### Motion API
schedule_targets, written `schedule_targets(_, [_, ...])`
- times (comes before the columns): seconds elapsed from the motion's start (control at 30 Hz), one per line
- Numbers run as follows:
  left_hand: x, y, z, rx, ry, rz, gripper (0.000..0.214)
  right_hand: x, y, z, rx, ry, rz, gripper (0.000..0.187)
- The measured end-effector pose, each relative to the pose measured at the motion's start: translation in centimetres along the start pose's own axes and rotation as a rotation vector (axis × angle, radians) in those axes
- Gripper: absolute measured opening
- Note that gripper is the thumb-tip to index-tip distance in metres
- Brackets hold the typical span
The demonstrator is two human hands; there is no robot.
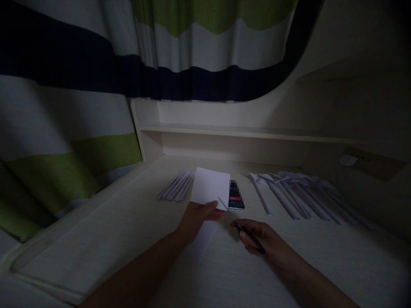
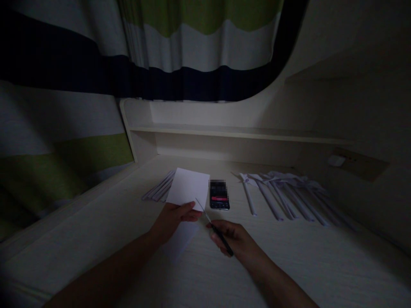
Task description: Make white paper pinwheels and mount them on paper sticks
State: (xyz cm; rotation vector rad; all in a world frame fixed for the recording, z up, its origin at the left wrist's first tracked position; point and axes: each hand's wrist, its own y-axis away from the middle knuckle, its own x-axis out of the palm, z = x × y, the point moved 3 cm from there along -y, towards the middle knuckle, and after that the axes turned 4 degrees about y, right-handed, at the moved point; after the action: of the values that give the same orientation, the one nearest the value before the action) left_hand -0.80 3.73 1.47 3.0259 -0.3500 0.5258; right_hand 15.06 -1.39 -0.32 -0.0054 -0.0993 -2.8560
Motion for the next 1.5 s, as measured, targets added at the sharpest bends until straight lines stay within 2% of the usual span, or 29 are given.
schedule_targets(0.33, [0.3, 0.0, 0.2, -0.01, -0.028, 0.005, 0.029, 0.1, -0.3, -0.3, -0.018, 0.038, -0.052, 0.039])
schedule_targets(0.47, [0.6, 0.4, 0.2, -0.032, -0.047, 0.011, 0.03, 0.1, -0.6, -0.4, -0.001, 0.026, -0.003, 0.041])
schedule_targets(0.77, [0.5, 0.4, 0.2, -0.017, -0.055, 0.017, 0.029, -0.3, -0.4, -0.6, -0.005, 0.088, -0.064, 0.041])
schedule_targets(1.17, [0.7, 0.5, 0.3, -0.044, -0.035, 0.018, 0.025, -0.1, -0.5, -0.6, -0.004, 0.067, -0.054, 0.037])
schedule_targets(1.5, [0.6, 0.2, 0.9, -0.028, 0.036, 0.017, 0.026, -0.3, -0.8, -1.2, 0.014, 0.085, -0.056, 0.046])
